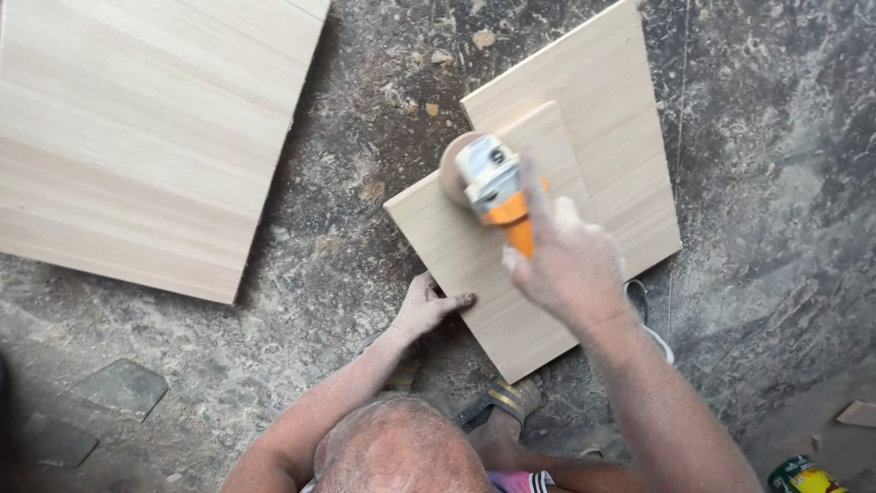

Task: Sanding the edges and surfaces of multiple wooden boards using a handheld angle grinder with a sanding attachment.

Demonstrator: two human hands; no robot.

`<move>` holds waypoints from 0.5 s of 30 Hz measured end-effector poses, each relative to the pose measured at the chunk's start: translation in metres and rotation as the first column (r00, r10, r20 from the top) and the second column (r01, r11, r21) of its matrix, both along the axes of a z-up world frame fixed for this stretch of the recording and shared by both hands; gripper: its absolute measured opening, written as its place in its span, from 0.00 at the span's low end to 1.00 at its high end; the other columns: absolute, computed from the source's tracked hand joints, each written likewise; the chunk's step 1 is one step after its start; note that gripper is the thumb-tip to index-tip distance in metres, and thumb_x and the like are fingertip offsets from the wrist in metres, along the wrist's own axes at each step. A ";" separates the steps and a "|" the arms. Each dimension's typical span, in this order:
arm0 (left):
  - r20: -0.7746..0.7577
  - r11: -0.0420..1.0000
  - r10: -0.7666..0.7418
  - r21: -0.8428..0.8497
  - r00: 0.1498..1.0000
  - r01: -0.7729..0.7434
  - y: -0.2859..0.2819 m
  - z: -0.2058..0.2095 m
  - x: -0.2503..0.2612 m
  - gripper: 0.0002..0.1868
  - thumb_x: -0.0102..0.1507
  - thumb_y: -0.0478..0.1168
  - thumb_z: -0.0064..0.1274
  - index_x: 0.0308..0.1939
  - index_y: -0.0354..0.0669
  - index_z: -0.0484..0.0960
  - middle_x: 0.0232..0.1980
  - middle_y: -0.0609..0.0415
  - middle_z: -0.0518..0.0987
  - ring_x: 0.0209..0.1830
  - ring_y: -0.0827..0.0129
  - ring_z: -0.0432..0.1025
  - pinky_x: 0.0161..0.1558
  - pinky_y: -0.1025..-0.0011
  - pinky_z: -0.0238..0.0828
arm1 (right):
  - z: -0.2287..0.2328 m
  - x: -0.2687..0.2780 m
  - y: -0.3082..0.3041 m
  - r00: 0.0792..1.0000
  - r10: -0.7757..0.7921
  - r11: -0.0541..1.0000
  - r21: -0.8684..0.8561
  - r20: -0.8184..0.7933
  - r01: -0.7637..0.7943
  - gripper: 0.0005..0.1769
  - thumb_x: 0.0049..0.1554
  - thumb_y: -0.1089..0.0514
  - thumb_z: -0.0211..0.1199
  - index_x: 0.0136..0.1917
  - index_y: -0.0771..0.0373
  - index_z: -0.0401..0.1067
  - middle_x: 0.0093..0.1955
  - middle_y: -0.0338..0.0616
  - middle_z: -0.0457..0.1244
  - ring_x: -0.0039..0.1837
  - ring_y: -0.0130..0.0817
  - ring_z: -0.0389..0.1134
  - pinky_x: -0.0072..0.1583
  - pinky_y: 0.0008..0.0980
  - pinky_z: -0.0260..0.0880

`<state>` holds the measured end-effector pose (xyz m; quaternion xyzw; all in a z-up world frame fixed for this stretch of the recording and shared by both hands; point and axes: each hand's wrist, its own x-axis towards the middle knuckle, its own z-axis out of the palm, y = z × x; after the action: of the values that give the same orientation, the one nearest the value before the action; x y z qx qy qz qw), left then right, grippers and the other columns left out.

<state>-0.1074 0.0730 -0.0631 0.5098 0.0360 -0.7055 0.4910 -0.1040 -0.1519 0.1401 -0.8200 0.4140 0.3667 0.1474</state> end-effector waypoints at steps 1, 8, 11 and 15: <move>0.000 1.000 -0.004 -0.006 1.000 0.004 -0.002 0.002 0.001 0.20 0.51 0.34 0.74 0.45 0.38 0.85 0.38 0.47 0.85 0.39 0.67 0.77 0.43 0.64 0.78 | 0.002 -0.001 -0.011 1.000 -0.004 1.000 -0.006 0.000 0.004 0.59 0.50 0.49 0.66 0.87 0.48 0.39 0.46 0.56 0.62 0.44 0.70 0.73 0.47 0.60 0.77; 0.049 0.998 -0.015 -0.058 0.999 0.018 0.005 -0.006 -0.004 0.27 0.52 0.37 0.71 0.51 0.32 0.78 0.45 0.41 0.83 0.45 0.60 0.77 0.49 0.62 0.80 | 0.002 -0.030 -0.087 0.994 -0.102 0.982 -0.164 -0.041 0.094 0.58 0.57 0.52 0.65 0.88 0.49 0.31 0.51 0.57 0.68 0.45 0.53 0.72 0.42 0.44 0.75; 0.020 0.998 -0.019 -0.063 1.000 0.020 0.007 -0.009 -0.006 0.34 0.52 0.39 0.68 0.57 0.24 0.72 0.52 0.33 0.81 0.50 0.53 0.80 0.53 0.61 0.83 | 0.024 -0.036 -0.104 0.977 -0.208 0.952 -0.239 -0.039 0.193 0.61 0.58 0.57 0.66 0.87 0.48 0.24 0.53 0.59 0.67 0.42 0.47 0.71 0.40 0.39 0.77; -0.001 0.999 -0.027 -0.018 1.000 0.027 0.008 -0.011 -0.002 0.33 0.53 0.38 0.68 0.57 0.25 0.74 0.52 0.35 0.82 0.49 0.55 0.80 0.53 0.63 0.82 | 0.066 -0.086 -0.098 0.937 -0.319 0.877 -0.330 0.143 0.349 0.64 0.53 0.53 0.69 0.88 0.48 0.29 0.66 0.64 0.67 0.56 0.66 0.70 0.52 0.52 0.70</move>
<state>-0.1098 0.0805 -0.0742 0.5054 0.0230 -0.7127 0.4859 -0.1897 -0.2498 0.2062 -0.7641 0.6010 0.2214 0.0774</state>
